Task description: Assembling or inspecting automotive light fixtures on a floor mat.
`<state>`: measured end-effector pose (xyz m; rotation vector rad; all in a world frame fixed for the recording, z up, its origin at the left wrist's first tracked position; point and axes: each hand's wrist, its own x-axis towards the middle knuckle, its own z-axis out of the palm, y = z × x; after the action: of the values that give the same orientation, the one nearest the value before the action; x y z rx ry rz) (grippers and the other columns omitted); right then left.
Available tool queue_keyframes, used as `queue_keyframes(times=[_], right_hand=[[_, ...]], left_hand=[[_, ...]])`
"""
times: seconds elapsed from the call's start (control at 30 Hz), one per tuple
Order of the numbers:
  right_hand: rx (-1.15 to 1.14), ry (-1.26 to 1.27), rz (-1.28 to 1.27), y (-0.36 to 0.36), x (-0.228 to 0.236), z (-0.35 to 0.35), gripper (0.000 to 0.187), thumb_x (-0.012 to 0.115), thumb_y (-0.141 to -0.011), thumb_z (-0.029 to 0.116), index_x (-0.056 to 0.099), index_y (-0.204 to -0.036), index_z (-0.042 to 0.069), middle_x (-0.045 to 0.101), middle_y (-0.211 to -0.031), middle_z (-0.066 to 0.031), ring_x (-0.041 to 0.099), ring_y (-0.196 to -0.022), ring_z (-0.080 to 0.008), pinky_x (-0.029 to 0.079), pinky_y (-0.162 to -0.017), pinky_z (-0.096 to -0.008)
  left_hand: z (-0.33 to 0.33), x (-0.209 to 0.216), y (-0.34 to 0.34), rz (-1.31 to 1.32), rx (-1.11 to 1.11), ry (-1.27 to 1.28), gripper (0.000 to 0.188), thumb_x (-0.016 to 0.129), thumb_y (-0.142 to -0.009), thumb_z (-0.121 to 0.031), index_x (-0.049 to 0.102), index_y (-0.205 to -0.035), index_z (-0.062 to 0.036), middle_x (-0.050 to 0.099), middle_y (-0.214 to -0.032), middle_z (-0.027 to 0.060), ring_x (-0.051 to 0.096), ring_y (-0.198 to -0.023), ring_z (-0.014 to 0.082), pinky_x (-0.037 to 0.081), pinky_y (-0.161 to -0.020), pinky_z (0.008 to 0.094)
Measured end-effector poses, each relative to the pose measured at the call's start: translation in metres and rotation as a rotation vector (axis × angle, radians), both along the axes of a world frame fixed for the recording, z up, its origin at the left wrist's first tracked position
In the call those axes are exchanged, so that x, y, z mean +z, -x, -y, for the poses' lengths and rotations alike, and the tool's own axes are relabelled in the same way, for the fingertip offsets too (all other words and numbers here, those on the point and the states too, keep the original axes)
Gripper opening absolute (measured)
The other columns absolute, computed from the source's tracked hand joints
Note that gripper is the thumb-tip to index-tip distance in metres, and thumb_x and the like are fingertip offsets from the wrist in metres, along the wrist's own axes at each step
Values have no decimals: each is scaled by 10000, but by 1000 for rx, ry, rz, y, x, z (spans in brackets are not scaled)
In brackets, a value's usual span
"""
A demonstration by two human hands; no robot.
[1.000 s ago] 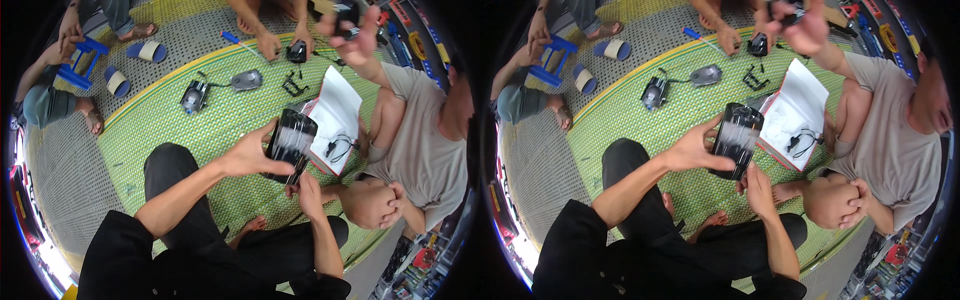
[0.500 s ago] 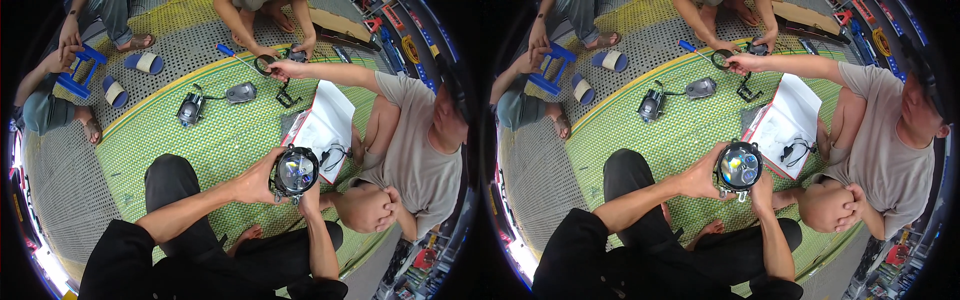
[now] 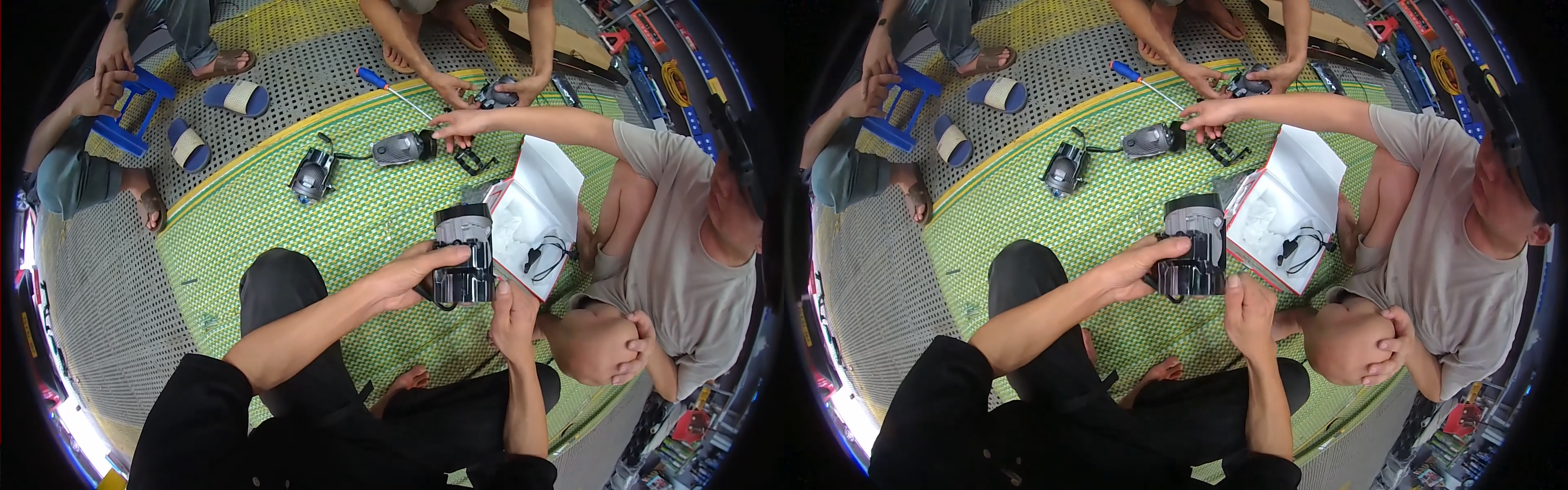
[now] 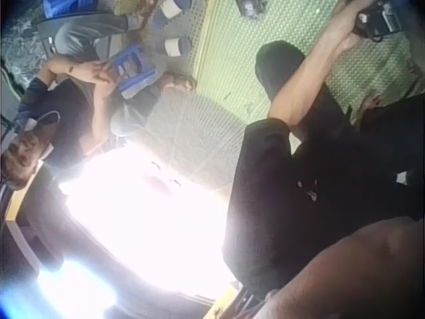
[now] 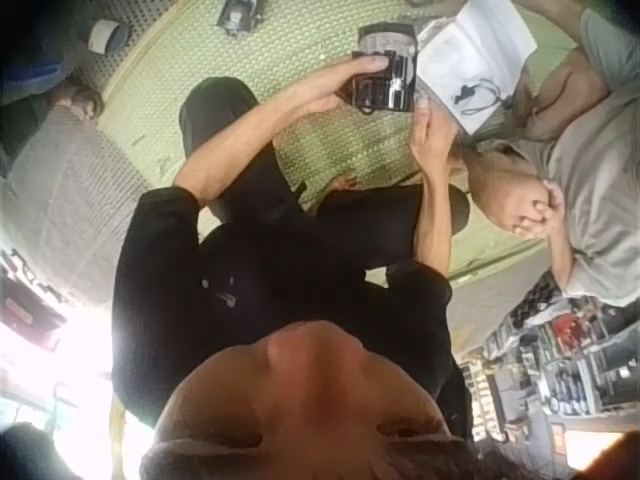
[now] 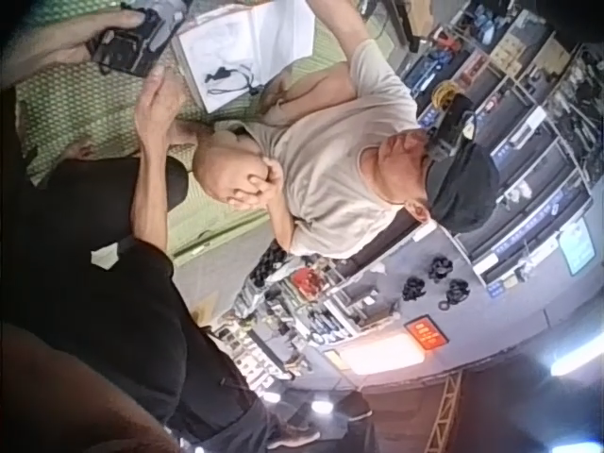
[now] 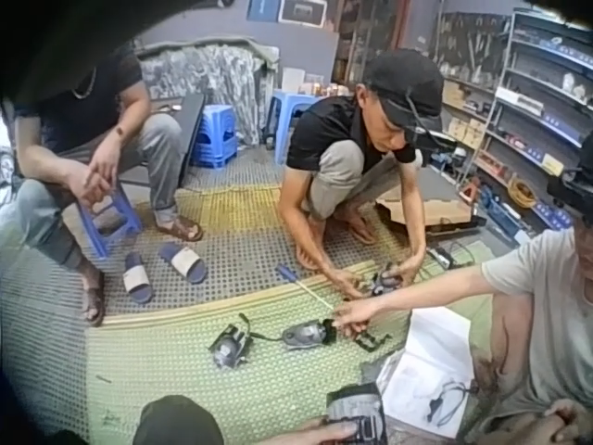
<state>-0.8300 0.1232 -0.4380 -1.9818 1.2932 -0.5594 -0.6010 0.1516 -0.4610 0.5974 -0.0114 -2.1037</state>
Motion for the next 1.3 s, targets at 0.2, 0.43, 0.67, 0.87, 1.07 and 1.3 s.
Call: queue_keyframes(times=[0.2, 0.43, 0.67, 0.87, 1.07, 1.3], right_hand=[[-138, -104, -19, -8, -16, -1, 393, 451, -1042, 224, 508, -751, -35, 508, -598, -153, 483, -500, -286, 369, -514, -428], [-266, -1177, 1000, 16, -51, -2, 305, 491, -1044, 273, 619, -1222, 61, 689, -1105, -72, 690, -933, -184, 597, -799, -336], [-158, -462, 37, 7, -1, 6, 344, 471, -1061, 221, 531, -813, -10, 567, -678, -48, 536, -616, -163, 430, -594, -398], [126, 61, -104, 14, -14, 5, 302, 405, -1044, 156, 542, -844, -25, 574, -710, -180, 560, -651, -394, 437, -641, -449], [-427, -962, 684, 24, -53, -3, 226, 571, -1000, 162, 656, -1135, 3, 699, -983, -43, 668, -882, -157, 551, -809, -310], [-16, 200, 34, 8, -14, 2, 368, 449, -1033, 133, 498, -701, -18, 510, -598, -133, 476, -518, -261, 374, -549, -428]], left_hand=[[-10, 6, 14, 737, 239, 605, 1018, 968, -612, -210, 380, -1411, 19, 563, -1298, 113, 562, -1208, 210, 442, -1063, 368], [-15, 10, 17, 1341, 69, 1213, 1079, 955, -576, -318, 380, -1427, 12, 514, -1375, 222, 527, -1287, 349, 400, -1109, 404], [-3, 23, 8, 390, 115, 307, 1000, 938, -650, -127, 338, -1441, -2, 529, -1345, 115, 531, -1242, 214, 433, -1080, 363], [-8, 16, 15, 714, 121, 567, 1139, 968, -593, -226, 287, -1465, 43, 520, -1340, 168, 511, -1255, 241, 385, -1107, 349], [-21, 9, 27, 1197, 16, 1070, 1126, 973, -564, -299, 337, -1444, -3, 516, -1322, 198, 526, -1264, 306, 401, -1096, 384], [-10, 12, 18, 292, 136, 323, 923, 920, -675, -56, 380, -1421, -1, 558, -1335, 90, 540, -1249, 179, 444, -1067, 351]])
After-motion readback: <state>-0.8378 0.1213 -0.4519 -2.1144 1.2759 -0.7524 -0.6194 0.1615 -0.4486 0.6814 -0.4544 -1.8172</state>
